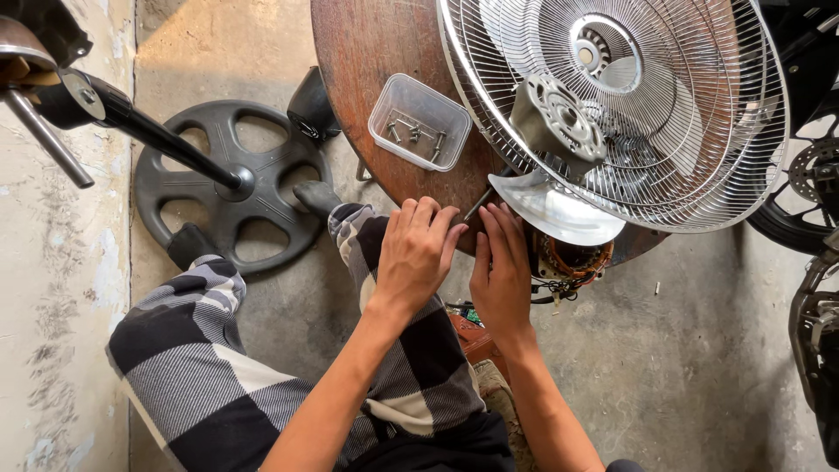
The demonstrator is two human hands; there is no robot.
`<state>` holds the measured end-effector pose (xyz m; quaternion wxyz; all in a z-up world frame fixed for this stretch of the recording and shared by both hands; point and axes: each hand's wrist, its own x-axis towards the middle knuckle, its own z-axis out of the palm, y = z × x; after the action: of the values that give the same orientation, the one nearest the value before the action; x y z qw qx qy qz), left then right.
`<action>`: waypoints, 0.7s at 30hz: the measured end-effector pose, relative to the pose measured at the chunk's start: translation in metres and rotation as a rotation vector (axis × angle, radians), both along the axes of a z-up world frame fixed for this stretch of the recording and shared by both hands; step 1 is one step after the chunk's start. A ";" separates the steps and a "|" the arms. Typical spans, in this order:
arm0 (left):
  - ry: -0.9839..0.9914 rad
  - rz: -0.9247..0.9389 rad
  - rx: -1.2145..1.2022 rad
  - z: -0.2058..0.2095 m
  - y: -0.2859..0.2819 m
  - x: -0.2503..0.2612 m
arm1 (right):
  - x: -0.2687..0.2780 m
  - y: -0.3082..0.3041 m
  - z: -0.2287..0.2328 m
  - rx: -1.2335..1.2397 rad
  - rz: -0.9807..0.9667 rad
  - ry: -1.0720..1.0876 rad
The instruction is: The person disassembles an electric fan motor, removes the stator from the rotor, and reassembles the motor onto the fan stand. They use a screwdriver to remove and tighten screws, handling the motor housing, rotor, and stand components.
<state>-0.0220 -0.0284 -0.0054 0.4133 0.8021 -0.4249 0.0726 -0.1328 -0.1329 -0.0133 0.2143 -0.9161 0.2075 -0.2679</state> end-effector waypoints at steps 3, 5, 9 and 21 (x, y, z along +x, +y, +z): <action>0.012 0.000 -0.004 0.000 0.004 -0.002 | -0.005 0.001 0.001 0.008 0.003 0.009; 0.008 -0.003 -0.006 0.001 0.008 -0.003 | -0.007 0.003 0.003 0.032 0.004 0.004; 0.032 -0.014 -0.025 0.004 0.022 -0.004 | -0.014 0.011 0.012 0.061 0.011 0.018; 0.007 0.117 -0.074 0.034 0.105 0.002 | 0.003 0.058 0.040 0.052 0.125 -0.007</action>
<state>-0.0196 0.0767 0.0289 0.4393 0.8099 -0.3729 0.1095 -0.1294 -0.0744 0.0270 0.2552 -0.9204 0.1562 -0.2518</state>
